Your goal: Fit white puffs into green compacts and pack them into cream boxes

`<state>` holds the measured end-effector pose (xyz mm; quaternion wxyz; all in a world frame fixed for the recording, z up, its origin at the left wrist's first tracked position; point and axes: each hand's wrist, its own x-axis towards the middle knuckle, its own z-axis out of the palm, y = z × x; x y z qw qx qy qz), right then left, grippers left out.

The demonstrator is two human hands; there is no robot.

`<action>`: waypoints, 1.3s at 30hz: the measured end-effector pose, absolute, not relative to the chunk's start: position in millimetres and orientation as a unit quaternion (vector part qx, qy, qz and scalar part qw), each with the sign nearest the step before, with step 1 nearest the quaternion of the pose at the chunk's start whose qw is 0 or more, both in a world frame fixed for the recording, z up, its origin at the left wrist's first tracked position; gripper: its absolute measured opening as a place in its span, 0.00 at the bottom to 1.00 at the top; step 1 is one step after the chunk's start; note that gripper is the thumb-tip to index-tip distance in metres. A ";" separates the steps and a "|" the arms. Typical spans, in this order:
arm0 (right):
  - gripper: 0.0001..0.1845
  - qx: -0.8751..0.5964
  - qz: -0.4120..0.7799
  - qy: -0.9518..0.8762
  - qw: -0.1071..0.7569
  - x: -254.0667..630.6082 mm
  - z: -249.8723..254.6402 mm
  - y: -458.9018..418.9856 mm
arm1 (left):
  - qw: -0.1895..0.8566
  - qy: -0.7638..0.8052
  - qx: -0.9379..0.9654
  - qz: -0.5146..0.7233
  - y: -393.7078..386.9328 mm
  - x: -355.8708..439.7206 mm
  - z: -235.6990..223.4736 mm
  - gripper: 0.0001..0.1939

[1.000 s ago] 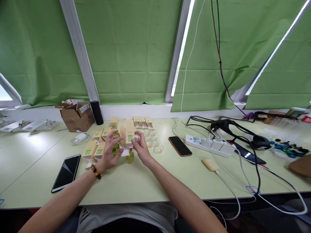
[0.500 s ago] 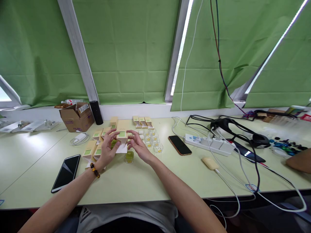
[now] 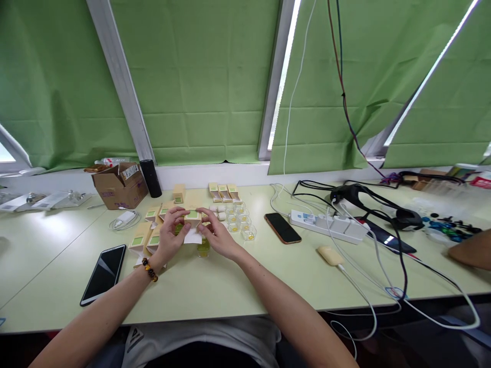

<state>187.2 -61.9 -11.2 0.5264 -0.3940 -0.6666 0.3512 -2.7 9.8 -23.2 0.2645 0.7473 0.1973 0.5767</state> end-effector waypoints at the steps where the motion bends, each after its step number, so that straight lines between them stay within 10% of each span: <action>1: 0.26 -0.394 0.350 -0.664 0.530 187.0 -11.0 -61.6 | 0.268 0.198 0.748 0.574 9.9 -2.6 -23.8 0.15; 21: 0.24 -0.424 0.335 -0.627 0.561 180.3 -23.7 -56.8 | 0.264 0.225 0.760 0.550 4.1 -0.9 -23.0 0.15; 31: 0.24 -0.404 0.300 -0.627 0.594 184.5 -13.7 -57.6 | 0.351 0.119 0.803 0.467 9.4 -8.2 -22.9 0.40; 39: 0.25 -0.410 0.300 -0.625 0.593 183.9 -15.8 -56.8 | 0.353 0.133 0.800 0.466 4.1 -5.6 -22.9 0.40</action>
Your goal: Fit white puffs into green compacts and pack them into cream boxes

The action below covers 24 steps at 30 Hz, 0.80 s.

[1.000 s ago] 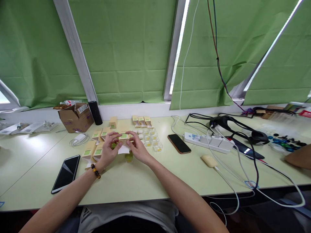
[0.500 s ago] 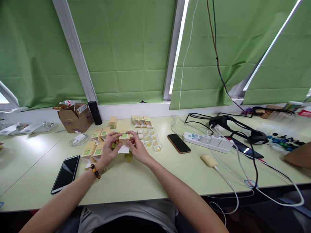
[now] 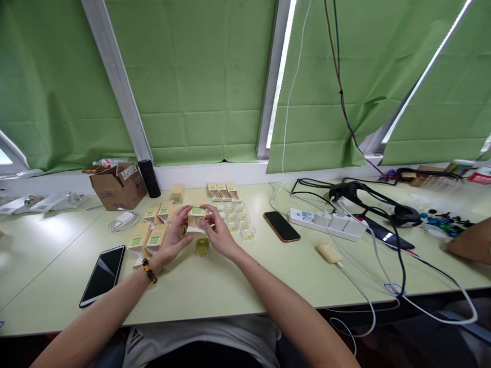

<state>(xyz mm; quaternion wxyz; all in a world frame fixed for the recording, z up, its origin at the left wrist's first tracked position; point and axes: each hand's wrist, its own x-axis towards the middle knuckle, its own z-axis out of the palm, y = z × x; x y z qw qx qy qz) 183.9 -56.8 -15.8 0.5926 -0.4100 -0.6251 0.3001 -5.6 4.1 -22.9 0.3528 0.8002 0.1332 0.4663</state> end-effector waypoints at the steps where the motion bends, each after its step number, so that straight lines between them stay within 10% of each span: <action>1: 0.25 -0.414 0.300 -0.626 0.589 183.9 -16.0 -57.1 | 0.351 0.138 0.797 0.471 4.8 -5.2 -23.8 0.38; 24: 0.29 -0.422 0.279 -0.685 0.525 180.0 -15.2 -64.7 | 0.504 0.162 0.665 0.527 2.9 -1.9 -22.8 0.22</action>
